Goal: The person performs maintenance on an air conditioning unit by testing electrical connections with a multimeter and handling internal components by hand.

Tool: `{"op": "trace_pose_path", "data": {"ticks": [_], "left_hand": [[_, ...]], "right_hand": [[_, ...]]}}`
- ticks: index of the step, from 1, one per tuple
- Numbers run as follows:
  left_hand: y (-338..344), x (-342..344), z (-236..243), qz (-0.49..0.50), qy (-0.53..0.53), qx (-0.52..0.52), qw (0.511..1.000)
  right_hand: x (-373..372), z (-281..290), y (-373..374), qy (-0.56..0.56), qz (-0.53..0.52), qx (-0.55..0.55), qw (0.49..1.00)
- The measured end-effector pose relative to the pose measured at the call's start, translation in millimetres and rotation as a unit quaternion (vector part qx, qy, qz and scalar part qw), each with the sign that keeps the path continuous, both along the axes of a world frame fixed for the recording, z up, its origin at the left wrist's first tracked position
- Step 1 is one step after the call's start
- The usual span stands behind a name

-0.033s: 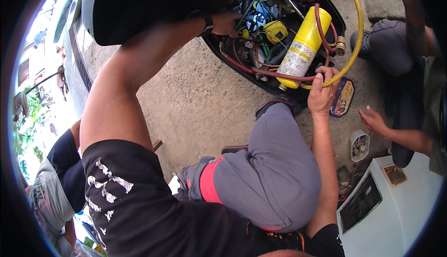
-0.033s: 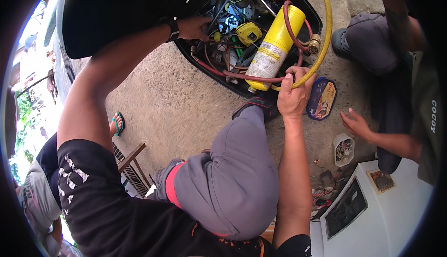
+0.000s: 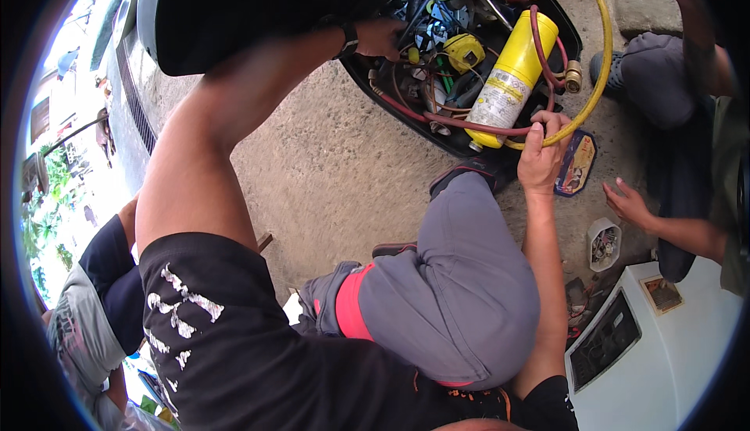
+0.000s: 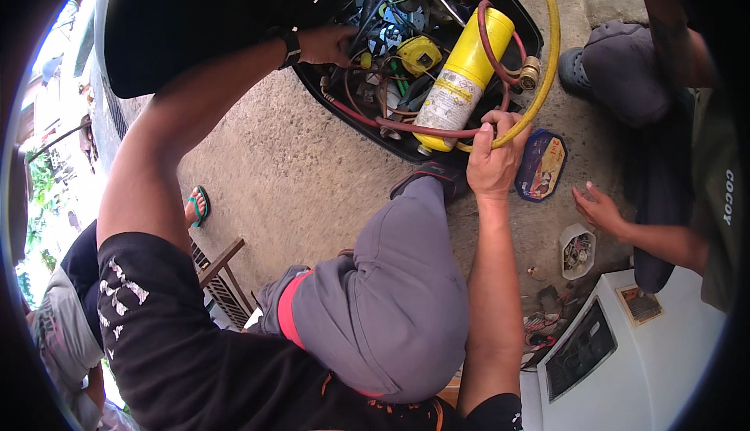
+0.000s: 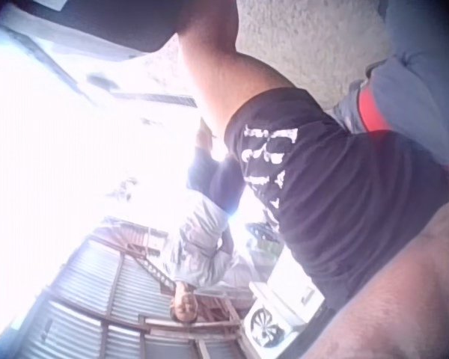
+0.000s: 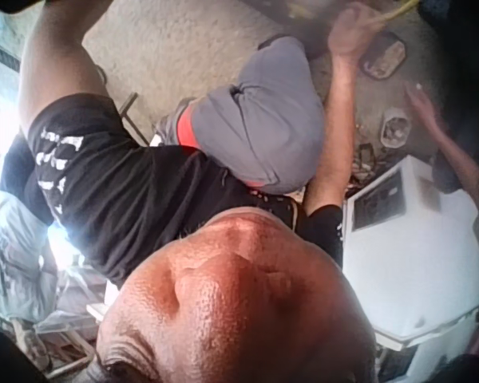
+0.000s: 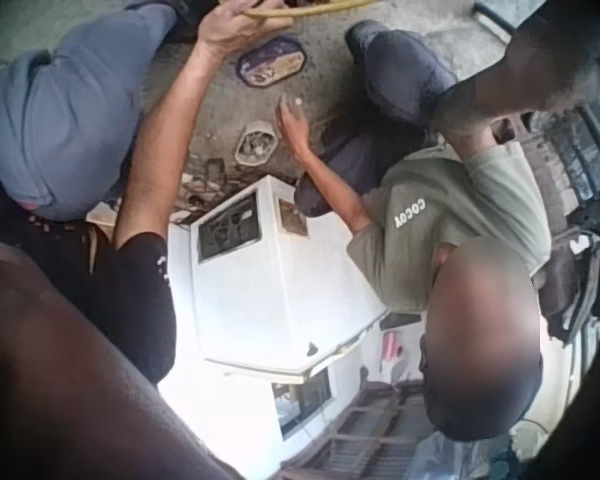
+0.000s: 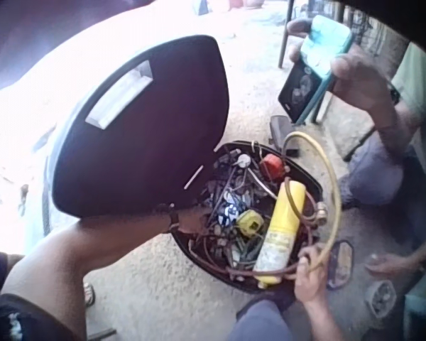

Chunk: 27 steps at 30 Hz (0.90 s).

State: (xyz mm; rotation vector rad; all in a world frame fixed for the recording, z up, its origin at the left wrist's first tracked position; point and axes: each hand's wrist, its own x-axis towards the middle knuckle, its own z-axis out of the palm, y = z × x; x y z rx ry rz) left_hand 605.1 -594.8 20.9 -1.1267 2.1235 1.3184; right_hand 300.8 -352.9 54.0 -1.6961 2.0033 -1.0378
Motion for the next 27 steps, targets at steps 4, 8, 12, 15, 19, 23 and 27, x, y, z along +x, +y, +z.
{"op": "trace_pose_path", "data": {"ticks": [4, 8, 12, 15, 19, 23, 27], "left_hand": [[1.8, 6.1, 0.7, 0.13, 0.045, 0.15, 0.979], [9.1, -17.9, 6.4, 0.196, 0.07, 0.232, 0.95], [13.4, -66.6, 30.8, 0.153, -0.005, 0.181, 0.972], [1.5, -56.3, 28.1, 0.171, 0.017, 0.185, 0.968], [0.3, -11.0, -12.9, 0.192, 0.061, 0.071, 0.977], [9.5, -4.0, -6.5, -0.14, -0.114, -0.18, 0.967], [25.2, -1.0, -8.3, -0.195, -0.156, -0.2, 0.947]], "right_hand": [[3.9, 0.6, -2.4, -0.003, 0.012, -0.001, 1.0], [2.1, -2.5, -0.6, -0.001, 0.017, 0.005, 1.0], [0.6, -0.9, 1.2, -0.004, 0.013, 0.007, 1.0], [1.3, 3.4, 1.4, 0.002, 0.019, 0.005, 1.0], [2.5, 4.2, 3.2, -0.007, 0.023, 0.011, 1.0], [-0.2, 2.5, 5.9, -0.004, 0.015, 0.01, 1.0], [-0.9, -0.1, 7.3, -0.006, 0.014, 0.003, 1.0]]}}
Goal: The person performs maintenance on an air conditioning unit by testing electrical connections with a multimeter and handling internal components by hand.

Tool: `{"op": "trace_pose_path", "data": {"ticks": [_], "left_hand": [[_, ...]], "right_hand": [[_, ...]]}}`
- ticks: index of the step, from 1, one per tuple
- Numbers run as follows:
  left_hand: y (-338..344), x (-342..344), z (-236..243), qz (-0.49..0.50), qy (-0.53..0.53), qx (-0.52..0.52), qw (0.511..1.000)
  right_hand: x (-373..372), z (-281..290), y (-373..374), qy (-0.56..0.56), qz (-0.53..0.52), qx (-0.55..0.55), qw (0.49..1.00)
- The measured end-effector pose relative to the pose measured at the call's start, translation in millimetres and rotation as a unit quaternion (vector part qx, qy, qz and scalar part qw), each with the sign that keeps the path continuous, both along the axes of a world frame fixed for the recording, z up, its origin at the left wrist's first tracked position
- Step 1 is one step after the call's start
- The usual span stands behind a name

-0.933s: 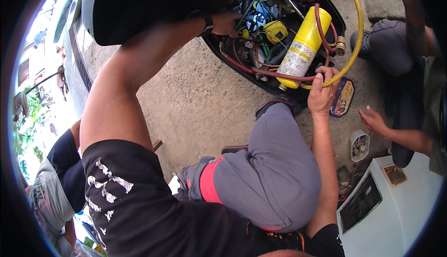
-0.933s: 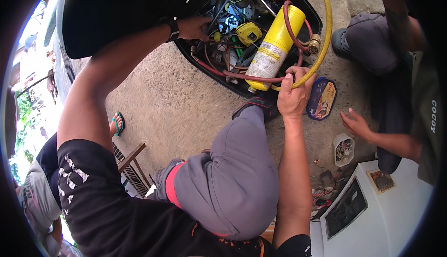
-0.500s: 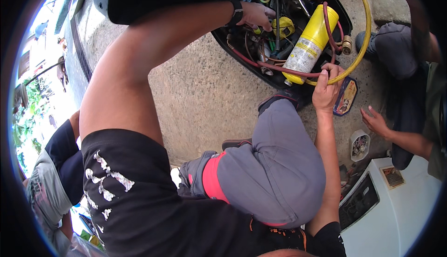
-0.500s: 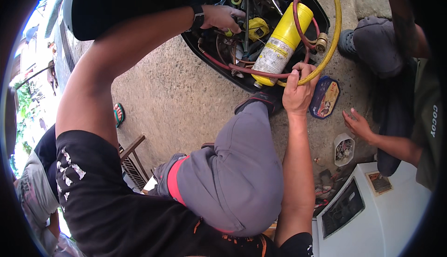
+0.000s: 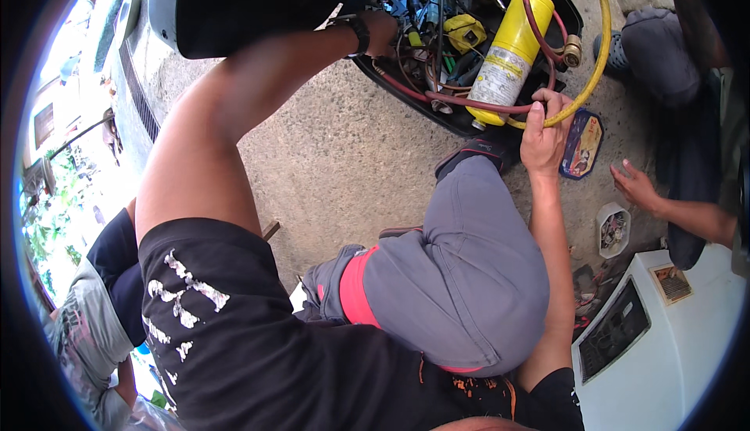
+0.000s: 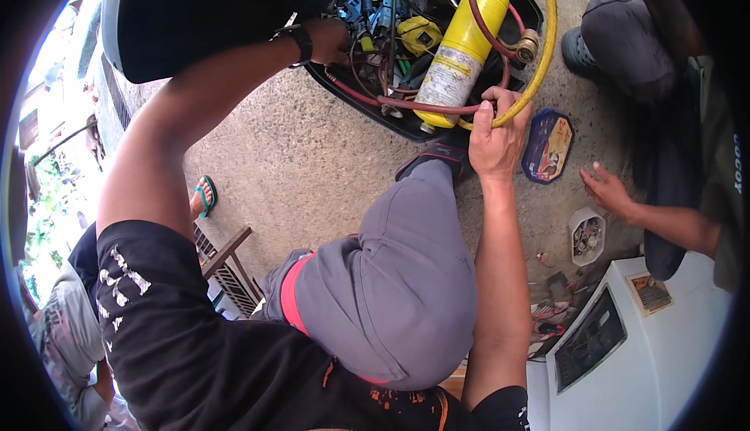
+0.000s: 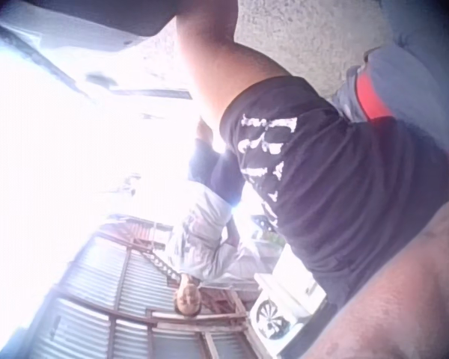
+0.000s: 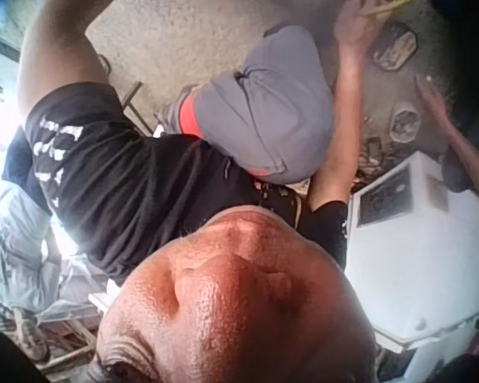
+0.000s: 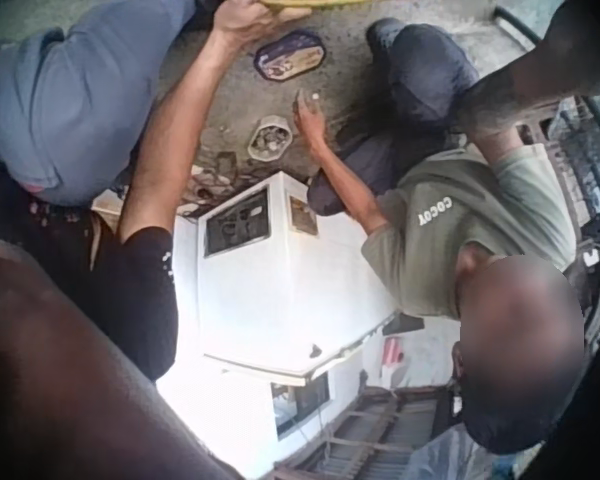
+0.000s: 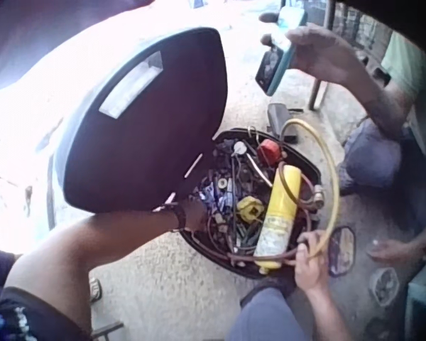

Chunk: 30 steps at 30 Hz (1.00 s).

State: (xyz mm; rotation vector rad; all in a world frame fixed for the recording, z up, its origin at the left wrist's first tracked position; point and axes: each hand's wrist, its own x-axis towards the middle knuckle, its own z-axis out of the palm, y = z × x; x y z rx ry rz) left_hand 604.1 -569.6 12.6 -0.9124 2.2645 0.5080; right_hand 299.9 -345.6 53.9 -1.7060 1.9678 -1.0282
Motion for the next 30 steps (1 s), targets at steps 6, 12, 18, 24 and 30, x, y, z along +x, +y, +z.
{"op": "trace_pose_path", "data": {"ticks": [6, 12, 18, 24, 30], "left_hand": [[6.2, 3.7, -14.6, -0.063, 0.013, -0.044, 0.997], [1.6, 13.1, -7.6, 0.019, 0.089, 0.099, 0.991], [-9.4, -10.6, 9.1, 0.06, -0.019, 0.142, 0.988], [-26.0, 3.0, -2.7, 0.03, 0.043, 0.139, 0.989], [-10.0, 3.0, 2.5, 0.12, 0.165, 0.198, 0.959]], "right_hand": [[4.0, 2.5, 0.7, -0.011, -0.002, 0.002, 1.0], [5.9, 2.9, 3.7, -0.024, -0.013, 0.014, 1.0], [6.1, 2.7, 4.8, -0.018, -0.012, 0.026, 0.999], [5.0, 1.9, 2.6, -0.019, -0.003, 0.019, 1.0], [5.3, 0.0, 2.2, -0.038, -0.015, 0.02, 0.999]]}}
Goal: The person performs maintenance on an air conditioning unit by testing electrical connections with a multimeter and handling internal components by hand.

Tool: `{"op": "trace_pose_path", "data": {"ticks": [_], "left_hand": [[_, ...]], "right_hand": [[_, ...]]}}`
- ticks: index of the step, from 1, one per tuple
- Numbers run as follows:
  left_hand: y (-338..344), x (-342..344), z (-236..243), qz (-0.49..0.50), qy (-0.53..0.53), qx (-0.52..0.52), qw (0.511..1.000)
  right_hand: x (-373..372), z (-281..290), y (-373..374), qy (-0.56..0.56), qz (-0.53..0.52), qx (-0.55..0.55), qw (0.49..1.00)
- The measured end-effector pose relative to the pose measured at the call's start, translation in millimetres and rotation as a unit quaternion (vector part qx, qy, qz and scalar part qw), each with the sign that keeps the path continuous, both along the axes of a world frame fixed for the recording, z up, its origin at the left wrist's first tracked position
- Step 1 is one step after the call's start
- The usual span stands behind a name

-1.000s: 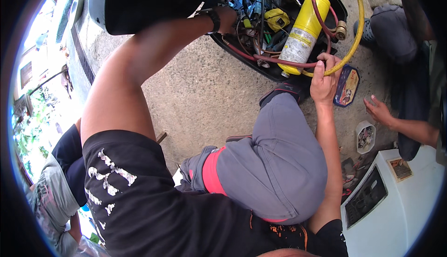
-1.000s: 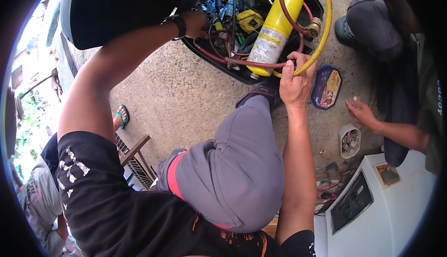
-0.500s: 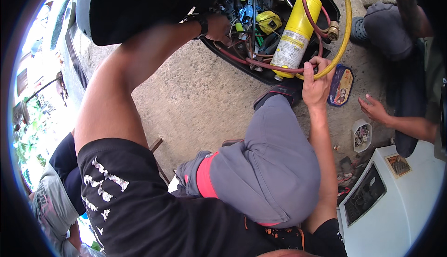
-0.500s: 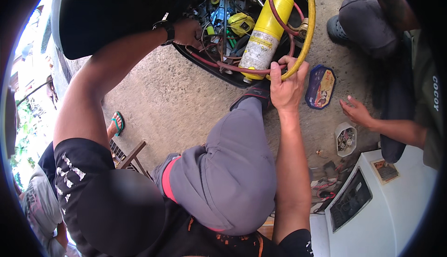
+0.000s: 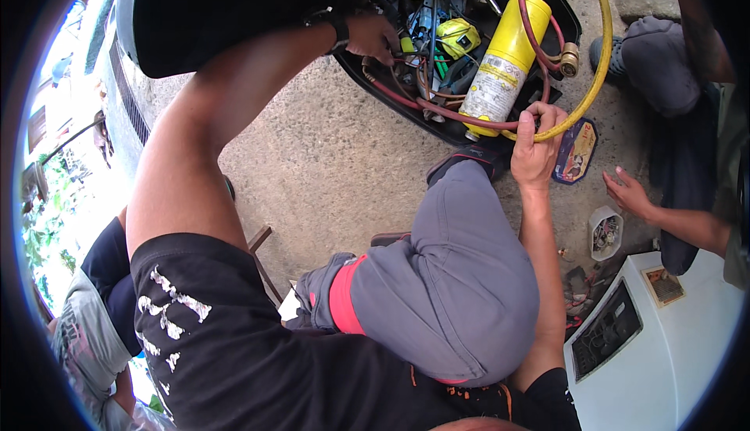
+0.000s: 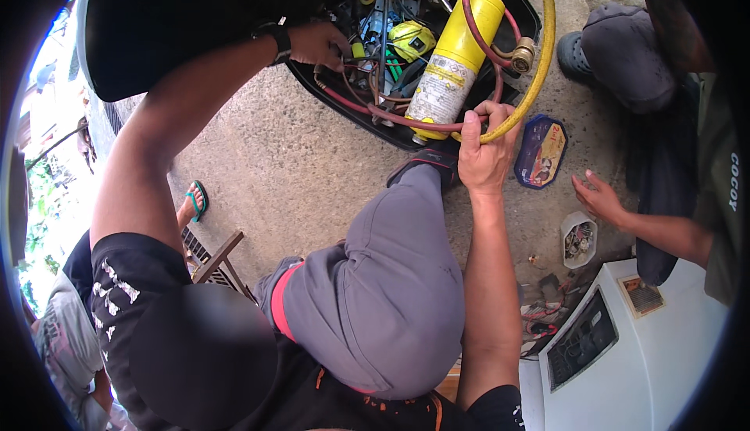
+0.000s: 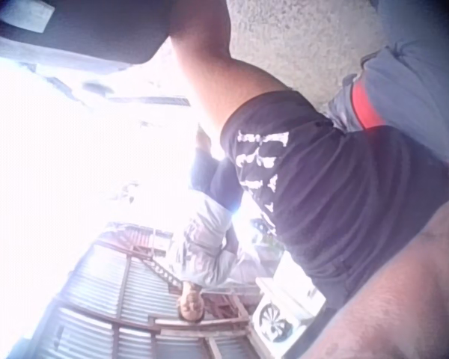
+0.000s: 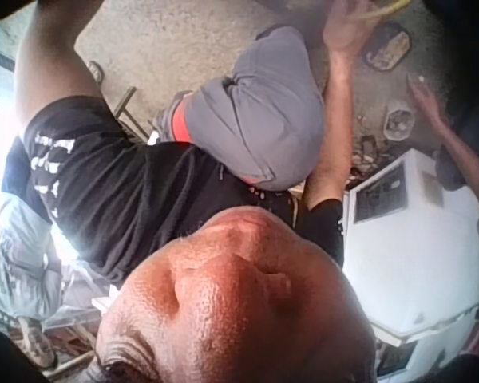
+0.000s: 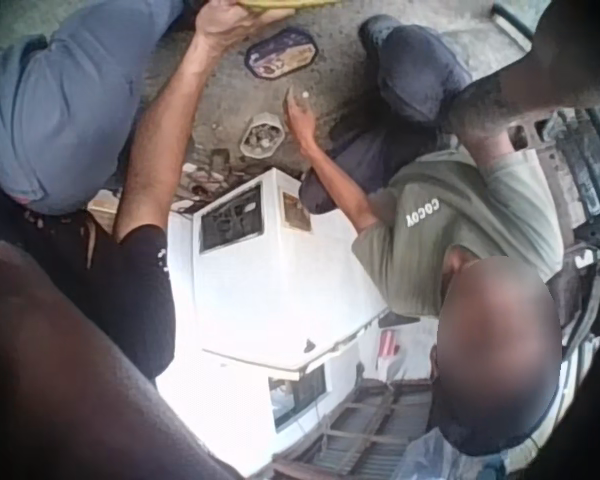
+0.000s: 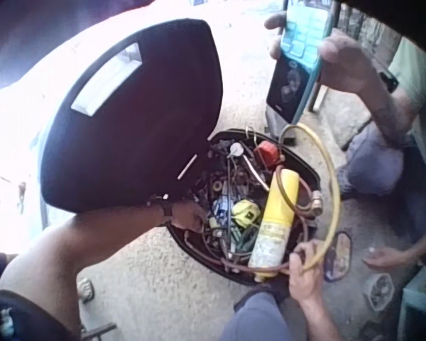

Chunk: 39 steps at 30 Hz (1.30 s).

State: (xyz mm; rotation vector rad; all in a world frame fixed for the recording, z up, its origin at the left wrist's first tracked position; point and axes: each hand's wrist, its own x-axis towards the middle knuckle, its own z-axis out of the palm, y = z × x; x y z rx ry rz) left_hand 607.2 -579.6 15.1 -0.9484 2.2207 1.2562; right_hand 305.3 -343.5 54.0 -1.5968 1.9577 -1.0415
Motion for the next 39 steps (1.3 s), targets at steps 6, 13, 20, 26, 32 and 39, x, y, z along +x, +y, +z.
{"op": "trace_pose_path", "data": {"ticks": [6, 13, 20, 26, 32, 39], "left_hand": [[9.2, -13.4, -0.8, 0.06, -0.121, 0.089, 0.987], [-2.9, -3.3, 9.3, 0.258, -0.115, 0.376, 0.882], [-1.3, -4.4, 6.4, 0.214, -0.131, 0.325, 0.912], [-39.3, -1.2, -2.5, -0.02, -0.062, -0.101, 0.993], [-17.1, -27.2, -38.1, 0.133, 0.013, -0.264, 0.955], [-22.6, -70.8, -46.2, 0.285, -0.027, -0.23, 0.93]], "right_hand": [[1.7, -0.4, -2.0, -0.01, 0.012, -0.011, 1.0], [-0.3, -1.4, -2.7, -0.007, 0.01, -0.027, 1.0], [0.2, -0.4, -2.8, -0.018, 0.007, -0.024, 1.0], [-4.8, 5.2, -1.9, -0.005, 0.035, -0.007, 0.999], [-10.5, 11.2, 2.4, 0.034, 0.064, 0.012, 0.997], [-3.9, 33.6, 0.6, -0.006, 0.078, 0.087, 0.993]]}}
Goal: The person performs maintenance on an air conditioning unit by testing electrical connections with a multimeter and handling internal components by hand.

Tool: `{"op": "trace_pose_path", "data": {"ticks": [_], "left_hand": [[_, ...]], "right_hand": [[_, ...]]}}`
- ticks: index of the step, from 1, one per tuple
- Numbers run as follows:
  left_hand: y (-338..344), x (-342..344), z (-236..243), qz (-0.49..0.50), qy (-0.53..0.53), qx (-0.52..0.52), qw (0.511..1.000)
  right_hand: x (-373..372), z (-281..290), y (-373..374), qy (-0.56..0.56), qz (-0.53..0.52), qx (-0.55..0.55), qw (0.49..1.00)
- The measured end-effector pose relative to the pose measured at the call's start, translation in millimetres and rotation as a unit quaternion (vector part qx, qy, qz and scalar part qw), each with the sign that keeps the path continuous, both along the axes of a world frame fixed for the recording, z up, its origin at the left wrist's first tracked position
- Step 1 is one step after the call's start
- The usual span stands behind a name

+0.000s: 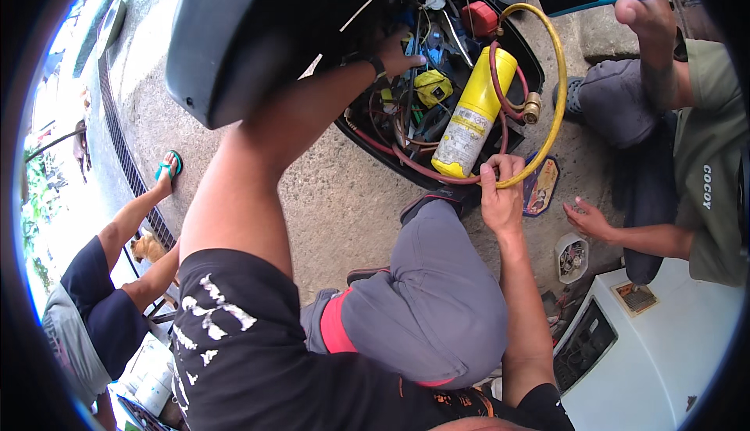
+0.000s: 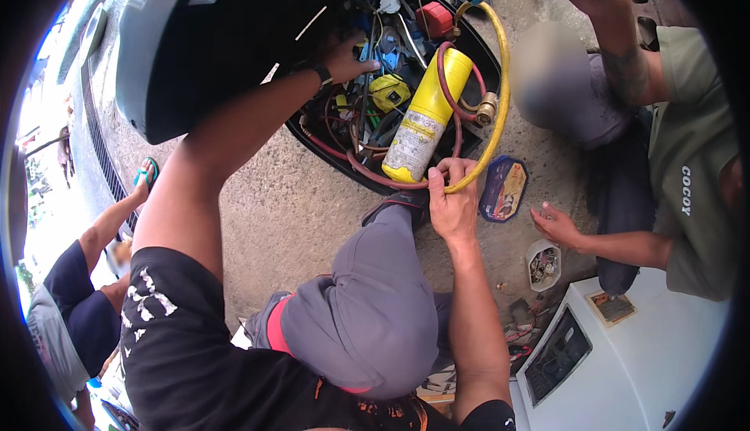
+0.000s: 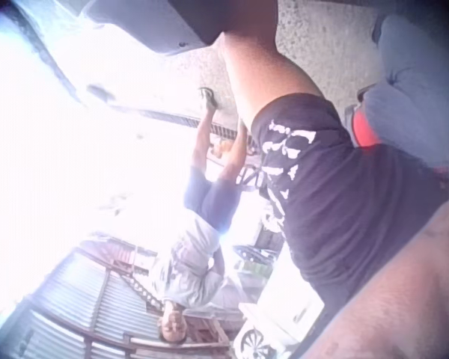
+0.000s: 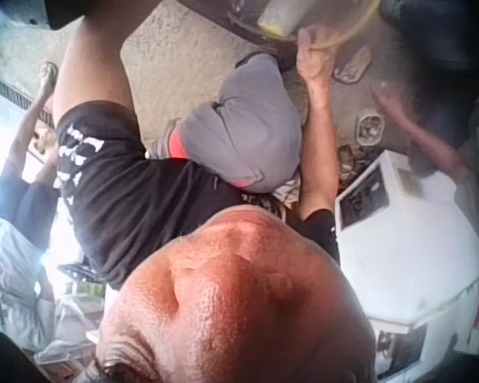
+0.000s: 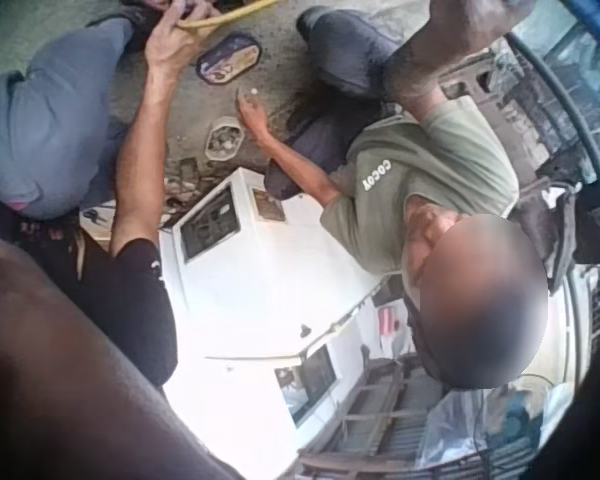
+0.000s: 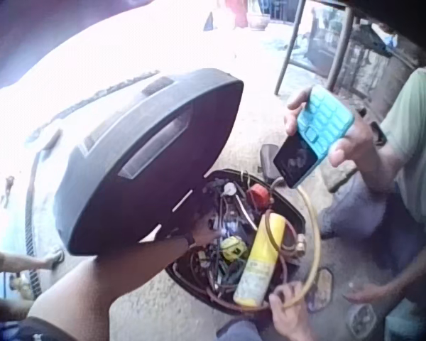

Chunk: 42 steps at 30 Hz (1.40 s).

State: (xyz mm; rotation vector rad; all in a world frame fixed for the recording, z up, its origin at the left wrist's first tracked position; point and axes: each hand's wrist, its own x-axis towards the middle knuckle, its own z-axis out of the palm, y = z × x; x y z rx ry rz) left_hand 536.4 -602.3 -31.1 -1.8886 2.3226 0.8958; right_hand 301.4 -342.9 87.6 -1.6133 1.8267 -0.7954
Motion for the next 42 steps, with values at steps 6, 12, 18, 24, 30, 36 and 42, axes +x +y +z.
{"op": "trace_pose_path", "data": {"ticks": [6, 12, 18, 24, 30, 36, 42], "left_hand": [[21.7, -16.0, 7.3, -0.011, 0.012, -0.005, 1.0], [57.2, -17.3, 22.6, -0.016, 0.056, -0.004, 0.998], [97.1, -39.4, 38.0, -0.092, 0.063, -0.091, 0.99], [115.8, -47.3, 46.8, -0.109, 0.122, 0.005, 0.986], [125.7, -46.7, 42.3, -0.111, 0.173, -0.031, 0.978], [114.5, -33.2, 56.7, -0.164, 0.167, 0.034, 0.972], [106.6, -23.7, 67.9, -0.143, 0.211, 0.06, 0.965]], "right_hand": [[1.9, 3.0, -0.7, 0.0, -0.005, 0.001, 1.0], [6.7, 3.9, -0.5, -0.007, -0.008, 0.003, 1.0], [14.3, 2.2, 0.1, -0.024, -0.021, 0.013, 0.999], [12.3, 0.1, 1.7, -0.024, -0.022, 0.021, 0.999], [13.0, -4.8, 3.4, -0.033, -0.017, 0.029, 0.999], [15.5, -4.3, 1.2, -0.042, -0.018, 0.039, 0.998], [14.9, -10.5, 4.2, -0.059, -0.034, 0.036, 0.997]]}}
